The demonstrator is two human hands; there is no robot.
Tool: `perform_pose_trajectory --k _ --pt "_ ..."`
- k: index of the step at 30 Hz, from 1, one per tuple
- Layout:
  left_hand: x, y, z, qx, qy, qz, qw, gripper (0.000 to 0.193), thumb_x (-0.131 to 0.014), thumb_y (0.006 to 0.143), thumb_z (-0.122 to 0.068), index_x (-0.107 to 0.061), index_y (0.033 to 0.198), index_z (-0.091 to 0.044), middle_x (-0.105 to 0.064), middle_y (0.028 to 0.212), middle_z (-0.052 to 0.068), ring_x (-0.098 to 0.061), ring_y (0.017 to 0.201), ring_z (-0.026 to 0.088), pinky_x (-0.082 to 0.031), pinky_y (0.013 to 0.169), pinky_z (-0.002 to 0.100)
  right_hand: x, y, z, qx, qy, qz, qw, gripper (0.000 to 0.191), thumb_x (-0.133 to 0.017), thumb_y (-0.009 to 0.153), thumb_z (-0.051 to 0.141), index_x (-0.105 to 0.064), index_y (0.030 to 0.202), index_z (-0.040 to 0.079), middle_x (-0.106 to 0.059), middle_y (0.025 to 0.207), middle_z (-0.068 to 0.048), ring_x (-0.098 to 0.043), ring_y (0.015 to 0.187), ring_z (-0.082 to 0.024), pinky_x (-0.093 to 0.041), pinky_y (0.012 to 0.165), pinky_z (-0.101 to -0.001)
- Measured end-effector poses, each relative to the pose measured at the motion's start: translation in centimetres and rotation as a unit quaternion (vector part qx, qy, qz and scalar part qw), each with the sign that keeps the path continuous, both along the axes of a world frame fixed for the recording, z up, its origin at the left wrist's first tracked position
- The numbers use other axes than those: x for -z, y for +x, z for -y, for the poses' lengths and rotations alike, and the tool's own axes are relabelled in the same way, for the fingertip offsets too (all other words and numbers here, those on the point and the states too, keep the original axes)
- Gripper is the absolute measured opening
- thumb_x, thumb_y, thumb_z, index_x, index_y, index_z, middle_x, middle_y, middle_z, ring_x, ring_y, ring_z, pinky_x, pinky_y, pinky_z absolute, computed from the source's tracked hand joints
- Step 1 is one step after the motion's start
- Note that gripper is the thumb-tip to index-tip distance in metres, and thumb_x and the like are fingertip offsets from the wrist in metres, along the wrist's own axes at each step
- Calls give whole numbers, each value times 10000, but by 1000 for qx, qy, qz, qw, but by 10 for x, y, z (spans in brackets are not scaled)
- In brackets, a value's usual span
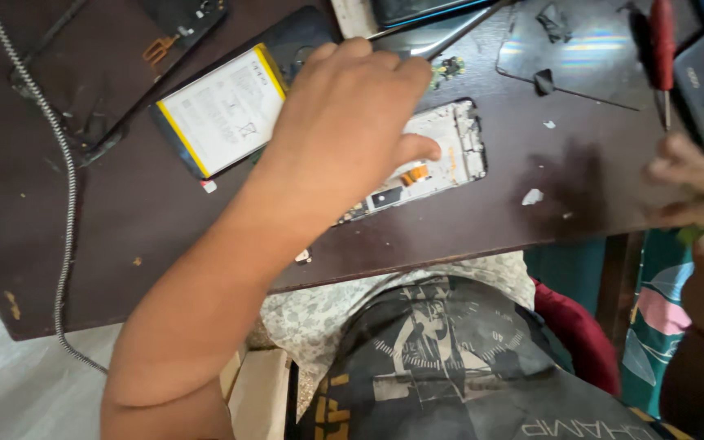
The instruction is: The person works on a disassembled smartphone lying on a wooden desk, holding the frame steady with one hand while using a green-handled precision blade to pry and scrape components and adhesive inside the phone chassis. They reposition the phone and continue prying at different edges, with a battery, screwdriver, and other phone parts on the desk.
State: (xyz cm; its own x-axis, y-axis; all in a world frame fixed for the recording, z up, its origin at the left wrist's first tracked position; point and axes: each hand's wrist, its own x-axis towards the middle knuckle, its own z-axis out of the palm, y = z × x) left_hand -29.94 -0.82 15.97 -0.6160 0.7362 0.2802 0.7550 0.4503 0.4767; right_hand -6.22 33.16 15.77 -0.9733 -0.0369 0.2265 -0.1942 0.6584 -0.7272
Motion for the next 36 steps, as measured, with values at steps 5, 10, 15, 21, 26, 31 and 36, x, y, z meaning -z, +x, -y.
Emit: perform_pose_trajectory --k 5,10,15,21,26,31,36 --pt "-15 1 -8 14 28 -23 999 344 -852 886 -326 -689 1019 -54 -673 943 98 -616 980 344 -461 872 485 -5 39 -14 67 17 42 997 223 -485 1083 78 -635 949 -17 -663 1112 -191 -684 906 -227 -562 789 -331" --pt "-34 14 -7 7 35 -17 999 206 -800 1015 -253 -701 1056 -78 -651 972 90 -594 988 333 -452 888 468 -8 60 -31 189 -19 82 978 125 -559 1105 8 -663 1110 -62 -617 1052 -135 -599 748 -155 -475 696 -243" --pt "-49 52 8 -18 13 21 1000 74 -743 1004 -155 -730 1057 -105 -659 984 61 -580 965 305 -441 897 450 -26 37 -11 61 24 109 992 53 -761 960 57 -718 989 54 -700 926 -44 -696 804 -132 -533 733 -231" --pt "-57 100 23 -70 0 62 996 317 -762 965 -198 -700 1261 -107 -648 1220 46 -580 1171 273 -429 1025 443 -42 -13 55 -61 117 86 987 250 -841 793 111 -763 1031 97 -672 937 -72 -680 776 -210 -540 681 -338" --pt "-48 117 24 -70 11 18 997 511 -759 971 -189 -621 1460 -145 -527 1489 126 -521 1331 333 -380 1137 524 -52 -43 87 -99 141 85 981 218 -808 841 94 -770 1055 94 -681 960 -76 -691 780 -236 -549 662 -353" --pt "-36 128 15 -80 3 -10 997 501 -756 975 -168 -630 1459 -193 -456 1589 126 -480 1416 338 -366 1184 532 -50 -47 91 -74 113 68 989 170 -750 927 52 -754 1094 82 -678 1010 -80 -690 822 -229 -544 712 -328" --pt "-26 132 8 -90 9 -1 996 434 -769 970 -225 -657 1379 -131 -408 1611 128 -435 1453 364 -338 1204 567 -38 -29 75 -23 -108 95 989 271 -527 1079 219 -694 1078 5 -648 1031 -134 -682 826 -204 -553 737 -282"
